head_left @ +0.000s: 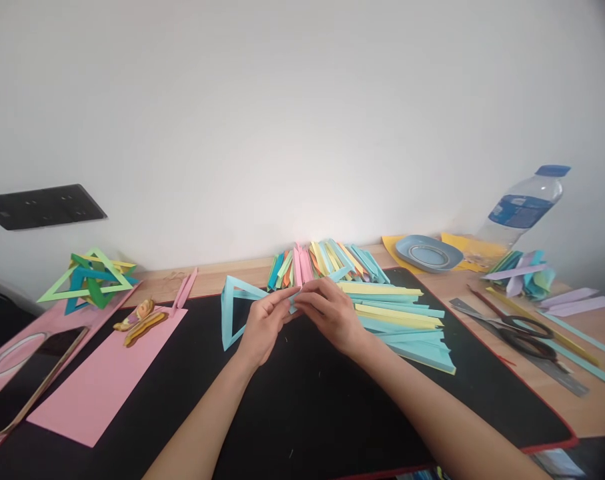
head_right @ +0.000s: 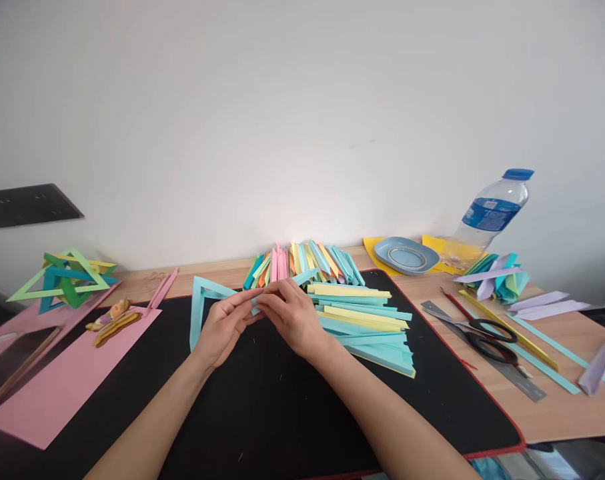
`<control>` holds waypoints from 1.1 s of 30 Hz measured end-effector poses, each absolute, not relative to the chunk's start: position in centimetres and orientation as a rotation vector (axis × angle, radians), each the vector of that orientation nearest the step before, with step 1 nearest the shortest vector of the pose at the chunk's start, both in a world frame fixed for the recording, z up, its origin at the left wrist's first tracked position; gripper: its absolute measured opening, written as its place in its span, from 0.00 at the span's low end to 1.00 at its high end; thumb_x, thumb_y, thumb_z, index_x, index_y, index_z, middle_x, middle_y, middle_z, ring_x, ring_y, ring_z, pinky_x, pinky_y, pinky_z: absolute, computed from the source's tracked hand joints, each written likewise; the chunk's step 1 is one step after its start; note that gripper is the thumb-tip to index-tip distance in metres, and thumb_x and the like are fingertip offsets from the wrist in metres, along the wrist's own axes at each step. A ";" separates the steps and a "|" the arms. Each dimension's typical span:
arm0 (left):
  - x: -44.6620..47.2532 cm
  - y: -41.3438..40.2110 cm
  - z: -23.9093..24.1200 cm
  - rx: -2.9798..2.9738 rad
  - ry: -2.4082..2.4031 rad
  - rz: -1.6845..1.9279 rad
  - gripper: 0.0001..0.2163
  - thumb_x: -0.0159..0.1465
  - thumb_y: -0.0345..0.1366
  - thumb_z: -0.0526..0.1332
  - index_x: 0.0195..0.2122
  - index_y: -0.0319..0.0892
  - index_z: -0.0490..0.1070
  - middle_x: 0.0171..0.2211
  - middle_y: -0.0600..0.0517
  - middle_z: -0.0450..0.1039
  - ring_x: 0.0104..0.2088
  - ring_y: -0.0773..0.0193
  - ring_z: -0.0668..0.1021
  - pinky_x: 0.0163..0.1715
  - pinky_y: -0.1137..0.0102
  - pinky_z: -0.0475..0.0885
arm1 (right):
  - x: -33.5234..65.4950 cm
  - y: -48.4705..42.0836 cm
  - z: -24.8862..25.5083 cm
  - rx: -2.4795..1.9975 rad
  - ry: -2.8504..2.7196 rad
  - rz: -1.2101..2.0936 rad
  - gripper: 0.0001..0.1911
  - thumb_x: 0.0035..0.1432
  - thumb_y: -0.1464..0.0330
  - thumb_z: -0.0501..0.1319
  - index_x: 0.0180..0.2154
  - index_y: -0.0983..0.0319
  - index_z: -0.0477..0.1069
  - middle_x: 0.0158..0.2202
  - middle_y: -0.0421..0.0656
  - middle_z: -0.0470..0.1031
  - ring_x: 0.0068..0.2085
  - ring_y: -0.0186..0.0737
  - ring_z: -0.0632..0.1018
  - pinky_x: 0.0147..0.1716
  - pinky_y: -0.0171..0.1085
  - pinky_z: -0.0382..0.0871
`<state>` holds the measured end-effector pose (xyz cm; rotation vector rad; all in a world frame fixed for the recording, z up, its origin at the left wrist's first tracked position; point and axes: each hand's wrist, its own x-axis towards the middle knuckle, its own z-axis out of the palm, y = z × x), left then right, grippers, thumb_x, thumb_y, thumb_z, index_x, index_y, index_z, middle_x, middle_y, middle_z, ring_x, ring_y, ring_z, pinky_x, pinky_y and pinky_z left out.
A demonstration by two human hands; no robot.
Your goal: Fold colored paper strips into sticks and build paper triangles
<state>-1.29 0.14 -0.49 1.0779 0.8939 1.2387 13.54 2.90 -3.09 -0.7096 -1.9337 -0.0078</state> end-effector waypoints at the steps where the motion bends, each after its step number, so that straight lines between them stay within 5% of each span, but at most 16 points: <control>1: -1.3 0.2 -0.5 1.068 0.887 1.237 0.14 0.55 0.36 0.65 0.42 0.39 0.77 0.41 0.45 0.78 0.45 0.52 0.77 0.48 0.57 0.71 | 13.6 3.0 -3.2 -0.717 -1.949 -0.015 0.07 0.61 0.71 0.55 0.37 0.59 0.72 0.35 0.45 0.72 0.36 0.38 0.72 0.34 0.37 0.68; 15: -1.4 0.4 -0.9 1.136 0.989 1.237 0.14 0.57 0.37 0.63 0.44 0.39 0.75 0.39 0.46 0.78 0.36 0.62 0.77 0.37 0.69 0.72 | 13.5 2.4 -2.8 -0.693 -2.130 -0.114 0.08 0.62 0.69 0.55 0.29 0.60 0.65 0.31 0.44 0.71 0.32 0.39 0.68 0.31 0.37 0.64; 24: -1.2 0.2 -0.5 1.035 0.858 1.252 0.16 0.57 0.37 0.65 0.45 0.37 0.73 0.33 0.48 0.78 0.36 0.63 0.78 0.44 0.67 0.69 | 13.2 2.1 -2.3 -0.719 -1.942 -0.014 0.07 0.59 0.74 0.56 0.28 0.60 0.64 0.29 0.42 0.74 0.33 0.37 0.71 0.33 0.37 0.65; 33: -1.1 0.4 -0.8 0.985 0.919 1.291 0.14 0.53 0.36 0.68 0.41 0.37 0.76 0.25 0.52 0.75 0.28 0.70 0.75 0.33 0.75 0.70 | 13.1 2.0 -2.8 -0.657 -2.030 -0.126 0.07 0.60 0.75 0.55 0.29 0.61 0.64 0.32 0.44 0.74 0.32 0.37 0.70 0.31 0.36 0.66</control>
